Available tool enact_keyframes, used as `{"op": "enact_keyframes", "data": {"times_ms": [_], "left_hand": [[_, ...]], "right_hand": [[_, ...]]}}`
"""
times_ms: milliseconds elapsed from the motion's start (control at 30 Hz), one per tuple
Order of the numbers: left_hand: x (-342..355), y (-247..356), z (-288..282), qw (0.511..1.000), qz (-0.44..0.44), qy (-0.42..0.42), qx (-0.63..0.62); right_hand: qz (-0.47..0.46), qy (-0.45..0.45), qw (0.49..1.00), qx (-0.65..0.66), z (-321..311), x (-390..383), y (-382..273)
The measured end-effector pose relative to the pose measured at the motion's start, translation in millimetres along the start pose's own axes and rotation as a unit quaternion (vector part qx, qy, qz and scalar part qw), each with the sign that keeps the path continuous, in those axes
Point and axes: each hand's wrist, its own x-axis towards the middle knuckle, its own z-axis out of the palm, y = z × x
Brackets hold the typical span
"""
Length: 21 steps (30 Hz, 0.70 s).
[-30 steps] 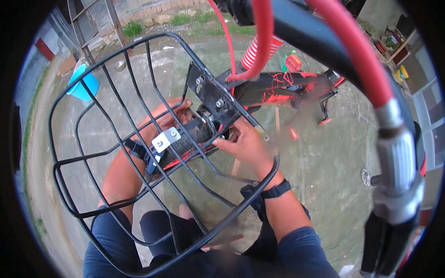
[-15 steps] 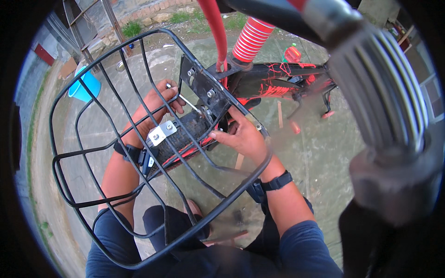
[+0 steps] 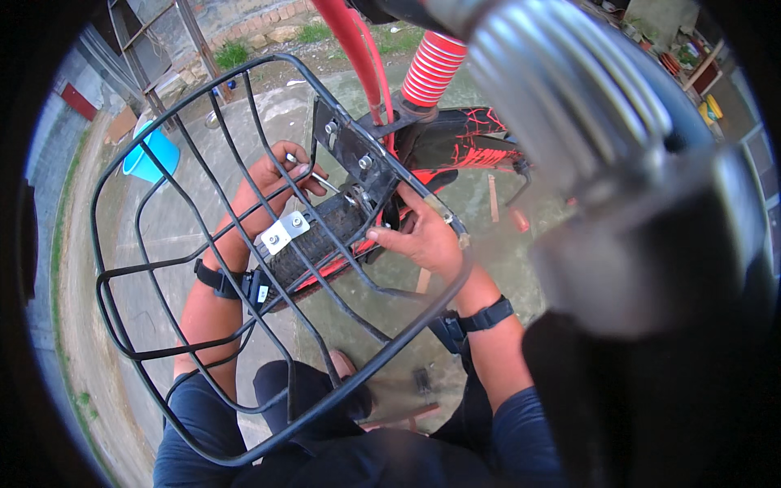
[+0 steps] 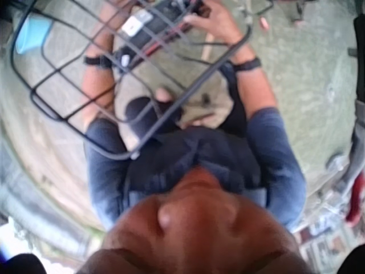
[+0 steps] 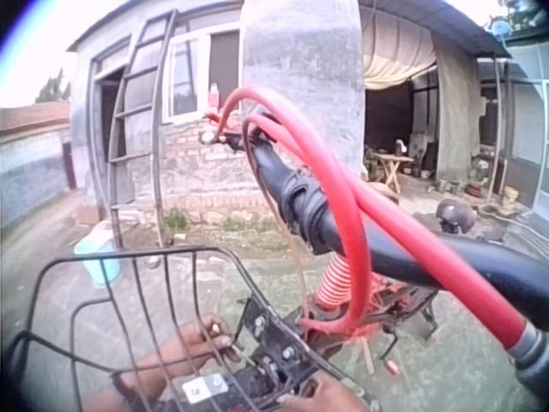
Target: The person uses an Allen key to tighten bolts on a bicycle basket and adjusts a cable near the front wheel assembly.
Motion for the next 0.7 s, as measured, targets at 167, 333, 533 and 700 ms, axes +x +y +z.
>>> {"op": "enact_keyframes", "data": {"times_ms": [167,333,533,700], "left_hand": [[11,-10,-4,0.987,-0.092,0.011,-0.131],[9,-46,2,0.924,-0.260,0.071,-0.271],[16,-53,-5,0.927,-0.207,0.107,-0.293],[13,-24,3,0.967,-0.093,0.173,-0.162]], "right_hand": [[-0.019,0.012,1.000,0.011,1,0,1],[-0.031,0.005,0.999,-0.009,0,0,0],[-0.043,0.010,0.999,0.017,2,-1,-6],[-0.028,0.004,1.000,0.001,-2,0,0]]}}
